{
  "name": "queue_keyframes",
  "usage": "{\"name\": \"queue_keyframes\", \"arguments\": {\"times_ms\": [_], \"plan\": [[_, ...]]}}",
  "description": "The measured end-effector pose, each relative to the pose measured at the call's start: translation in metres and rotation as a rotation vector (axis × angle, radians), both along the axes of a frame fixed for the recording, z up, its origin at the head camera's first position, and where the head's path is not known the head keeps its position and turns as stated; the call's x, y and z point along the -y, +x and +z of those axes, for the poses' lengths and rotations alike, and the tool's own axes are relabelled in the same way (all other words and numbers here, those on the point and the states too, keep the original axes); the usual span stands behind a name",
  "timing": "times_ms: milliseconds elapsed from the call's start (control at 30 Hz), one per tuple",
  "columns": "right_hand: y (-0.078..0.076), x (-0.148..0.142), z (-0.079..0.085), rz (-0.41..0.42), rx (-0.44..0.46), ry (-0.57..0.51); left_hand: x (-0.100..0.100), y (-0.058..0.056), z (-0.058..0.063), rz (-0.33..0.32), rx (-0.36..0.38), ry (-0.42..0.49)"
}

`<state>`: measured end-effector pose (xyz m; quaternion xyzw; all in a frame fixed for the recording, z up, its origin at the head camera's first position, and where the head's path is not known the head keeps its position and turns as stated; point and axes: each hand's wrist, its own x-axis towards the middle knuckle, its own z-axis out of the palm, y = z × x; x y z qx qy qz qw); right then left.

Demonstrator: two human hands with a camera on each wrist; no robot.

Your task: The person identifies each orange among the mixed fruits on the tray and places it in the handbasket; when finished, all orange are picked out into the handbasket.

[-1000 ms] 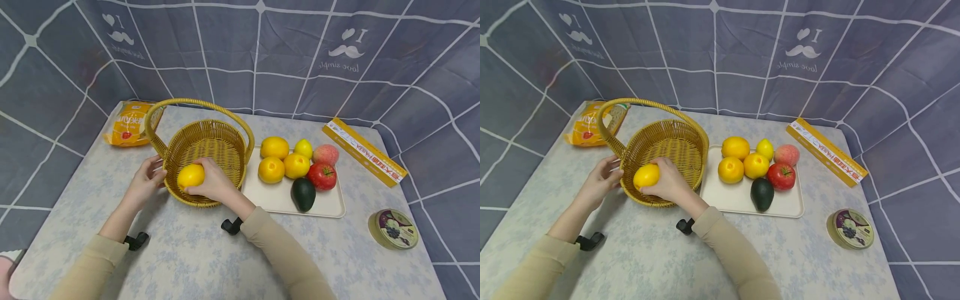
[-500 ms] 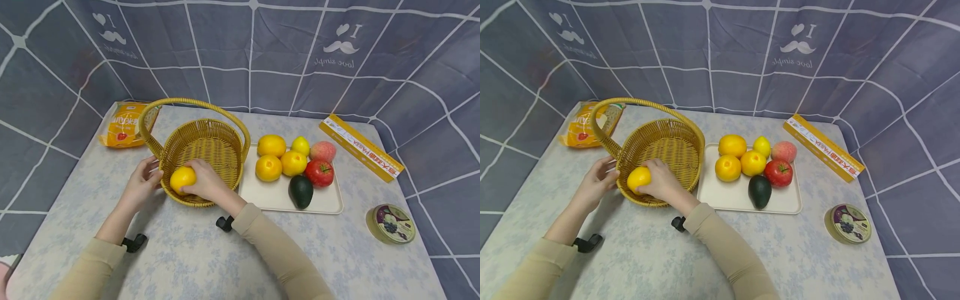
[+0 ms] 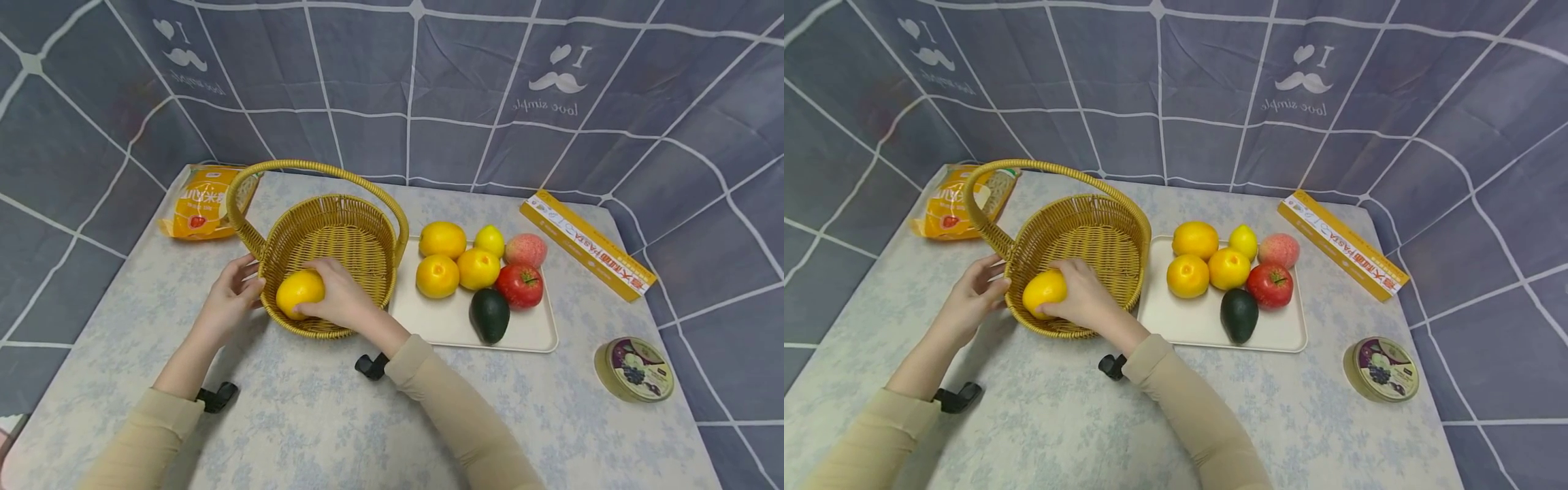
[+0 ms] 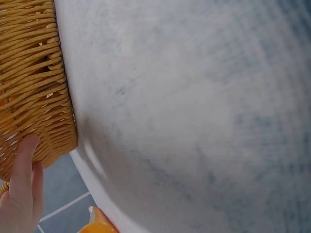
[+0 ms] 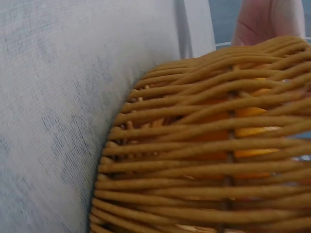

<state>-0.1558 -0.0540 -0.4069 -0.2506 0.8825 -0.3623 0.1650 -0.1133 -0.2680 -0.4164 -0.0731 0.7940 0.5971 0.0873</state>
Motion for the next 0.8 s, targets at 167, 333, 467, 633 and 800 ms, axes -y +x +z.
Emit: {"name": "queue_keyframes", "arguments": {"times_ms": [167, 333, 467, 633, 800], "plan": [[0.004, -0.017, 0.009, 0.040, -0.036, -0.037, 0.001, -0.001, -0.001, -0.002, 0.012, 0.001], [0.009, -0.047, 0.019, 0.073, -0.041, -0.095, 0.002, -0.001, -0.001, -0.004, 0.018, 0.005], [0.013, -0.081, 0.026, 0.061, -0.042, -0.182, 0.001, 0.000, -0.002, -0.004, 0.019, 0.003], [0.012, -0.126, 0.031, -0.017, -0.030, -0.271, 0.001, 0.001, -0.002, -0.009, 0.011, 0.005], [0.004, -0.164, 0.030, -0.157, 0.023, -0.289, 0.001, 0.001, -0.002, -0.011, 0.006, -0.005]]}}
